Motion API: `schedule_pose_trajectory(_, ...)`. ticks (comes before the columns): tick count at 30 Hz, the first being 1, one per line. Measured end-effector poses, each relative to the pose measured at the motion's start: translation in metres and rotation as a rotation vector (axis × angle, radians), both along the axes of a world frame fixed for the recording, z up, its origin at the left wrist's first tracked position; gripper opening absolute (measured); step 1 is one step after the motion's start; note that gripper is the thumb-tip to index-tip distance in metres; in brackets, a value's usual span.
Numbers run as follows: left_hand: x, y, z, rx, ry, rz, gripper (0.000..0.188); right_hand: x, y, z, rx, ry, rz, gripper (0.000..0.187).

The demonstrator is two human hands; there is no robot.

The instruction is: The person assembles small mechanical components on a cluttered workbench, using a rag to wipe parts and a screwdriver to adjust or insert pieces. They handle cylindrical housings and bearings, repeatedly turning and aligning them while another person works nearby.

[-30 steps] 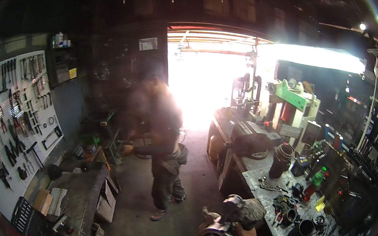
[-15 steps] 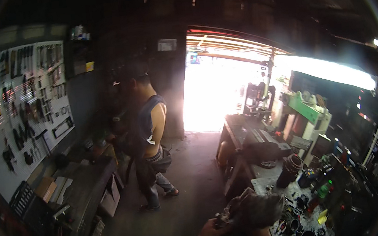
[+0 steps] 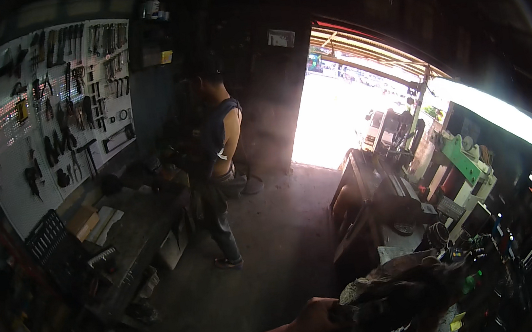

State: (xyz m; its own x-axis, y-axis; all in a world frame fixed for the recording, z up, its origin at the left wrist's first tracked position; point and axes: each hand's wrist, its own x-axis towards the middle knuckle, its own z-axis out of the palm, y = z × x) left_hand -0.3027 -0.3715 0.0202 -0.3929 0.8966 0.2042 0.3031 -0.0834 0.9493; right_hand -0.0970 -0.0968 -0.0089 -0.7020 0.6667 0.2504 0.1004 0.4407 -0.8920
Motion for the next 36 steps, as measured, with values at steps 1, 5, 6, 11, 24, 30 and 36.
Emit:
schedule_pose_trajectory(1,0.000,-0.002,0.003,0.038,0.076,0.035,0.036,-0.002,-0.008,-0.008,-0.099,0.001,0.049,0.042)
schedule_pose_trajectory(5,0.008,0.007,0.002,0.022,0.878,0.161,0.040,-0.031,-0.059,-0.028,-0.403,0.215,0.129,0.087)
schedule_pose_trajectory(6,0.011,0.010,-0.002,0.085,0.798,0.190,0.041,-0.037,-0.069,-0.024,-0.440,0.244,0.135,0.101)
schedule_pose_trajectory(11,0.009,0.018,-0.009,0.574,0.468,0.081,0.042,-0.047,-0.093,0.021,0.072,0.340,-0.051,0.065)
schedule_pose_trajectory(24,0.002,0.016,0.005,0.377,-0.209,0.128,0.014,-0.040,-0.122,0.086,0.766,0.124,-0.119,0.058)
schedule_pose_trajectory(30,0.004,0.015,0.012,0.480,0.317,0.188,0.023,-0.066,-0.096,0.044,-0.647,0.759,0.274,0.046)
schedule_pose_trajectory(36,0.013,0.007,0.015,0.331,-0.607,0.312,0.019,-0.052,-0.044,0.034,-0.767,0.857,0.171,0.051)
